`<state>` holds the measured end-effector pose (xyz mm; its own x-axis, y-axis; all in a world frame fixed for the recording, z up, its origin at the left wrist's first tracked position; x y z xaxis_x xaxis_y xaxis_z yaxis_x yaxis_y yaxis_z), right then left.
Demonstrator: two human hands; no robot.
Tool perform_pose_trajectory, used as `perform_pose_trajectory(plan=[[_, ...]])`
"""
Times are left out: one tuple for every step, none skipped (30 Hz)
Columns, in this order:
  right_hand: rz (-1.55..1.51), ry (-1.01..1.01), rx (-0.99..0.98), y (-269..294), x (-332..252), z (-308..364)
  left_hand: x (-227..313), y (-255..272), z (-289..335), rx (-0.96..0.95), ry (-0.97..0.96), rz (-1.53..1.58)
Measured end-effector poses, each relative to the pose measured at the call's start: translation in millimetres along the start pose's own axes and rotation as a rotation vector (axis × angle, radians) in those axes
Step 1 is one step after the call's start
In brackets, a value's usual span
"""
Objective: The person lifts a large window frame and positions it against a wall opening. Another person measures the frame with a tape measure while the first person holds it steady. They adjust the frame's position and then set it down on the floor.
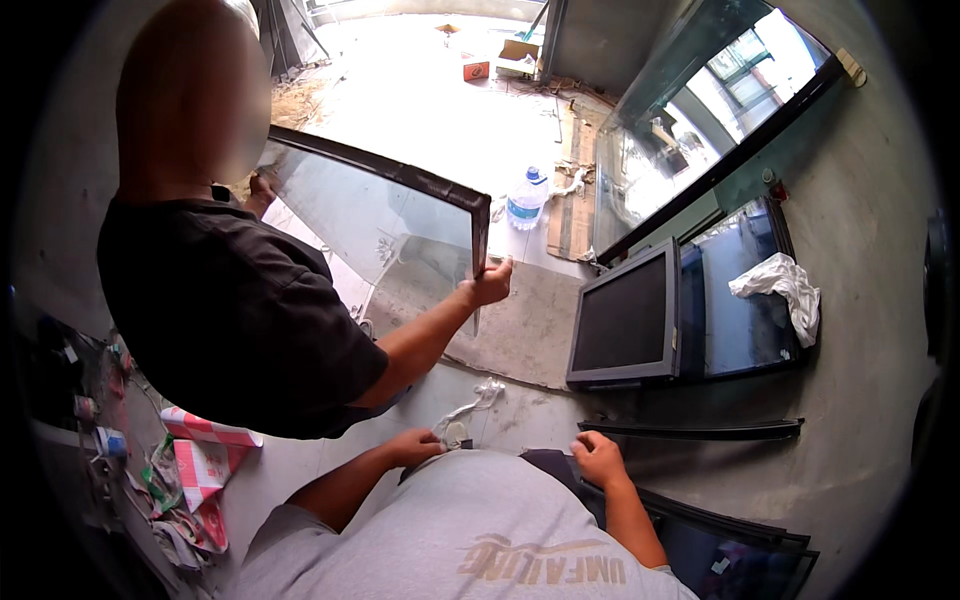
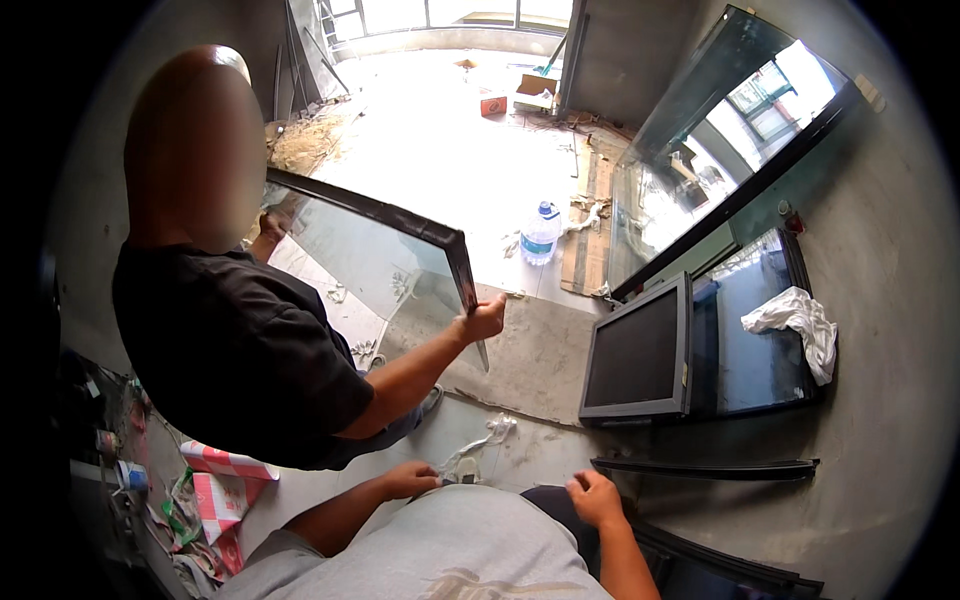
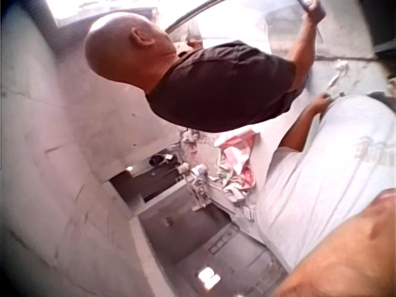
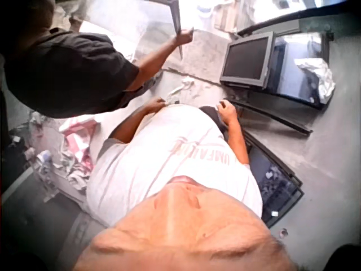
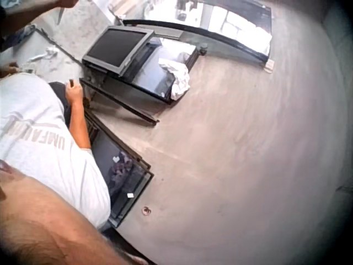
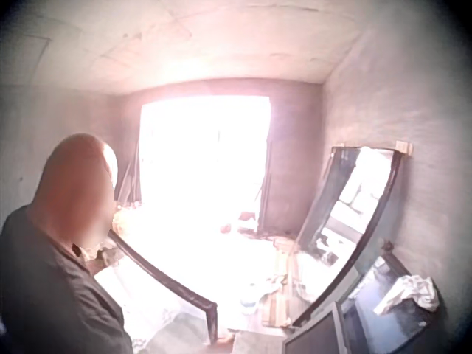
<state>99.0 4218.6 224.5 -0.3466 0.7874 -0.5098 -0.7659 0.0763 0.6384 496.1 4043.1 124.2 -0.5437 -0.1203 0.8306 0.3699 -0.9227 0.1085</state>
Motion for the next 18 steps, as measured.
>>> perform_pose_trajectory(plan=[[0.012,0.031,-0.035,-7,-11,-6,-19,3,0,0.025,-0.009,-0.02],[0.013,0.032,-0.115,-11,-18,-10,-16,6,8,0.134,0.025,0.025],[0.039,0.018,-0.149,-12,-23,-16,-24,7,4,0.134,0.045,0.027],[0.069,0.002,-0.188,-10,-25,-22,-26,4,-1,0.133,0.068,0.036],[0.099,-0.015,-0.226,-7,-28,-28,-27,4,-7,0.132,0.09,0.045],[0.13,-0.015,-0.248,0,-33,-39,-27,5,-16,0.098,0.094,0.034],[0.119,-0.033,-0.245,9,-33,-50,-25,3,-28,0.091,0.093,0.043],[0.107,-0.051,-0.241,17,-31,-64,-24,2,-40,0.084,0.092,0.052],[0.096,-0.07,-0.236,27,-28,-79,-23,0,-54,0.077,0.091,0.061],[0.114,-0.058,-0.213,37,-27,-97,-26,-3,-71,0.086,0.065,0.054],[0.126,-0.063,-0.218,45,-27,-115,-30,-4,-86,0.101,0.046,0.045],[0.14,-0.066,-0.223,54,-27,-134,-33,-6,-103,0.117,0.026,0.037],[0.152,-0.063,-0.231,62,-29,-157,-23,-4,-119,0.118,0.025,0.037],[0.164,-0.078,-0.262,71,-31,-181,-12,-2,-135,0.12,0.024,0.038],[0.179,-0.053,-0.249,82,-33,-206,0,0,-153,0.125,0.024,0.041],[0.196,-0.021,-0.244,92,-34,-237,8,3,-174,0.166,0.053,0.046],[0.207,0.005,-0.254,96,-34,-261,14,5,-186,0.202,0.098,0.05],[0.21,0.002,-0.263,104,-33,-290,21,6,-198,0.238,0.143,0.054]])
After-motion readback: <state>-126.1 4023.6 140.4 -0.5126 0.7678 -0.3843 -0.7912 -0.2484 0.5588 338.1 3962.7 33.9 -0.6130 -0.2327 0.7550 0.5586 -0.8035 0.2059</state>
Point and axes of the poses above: each hand's wrist, its own z-axis away from the middle knuckle, its own y-axis out of the back of the hand, x = y × z, the point moved 5 cm from there along -z, towards the middle knuckle, and after that the axes turned 14 degrees about -y, right-handed, at the moved point
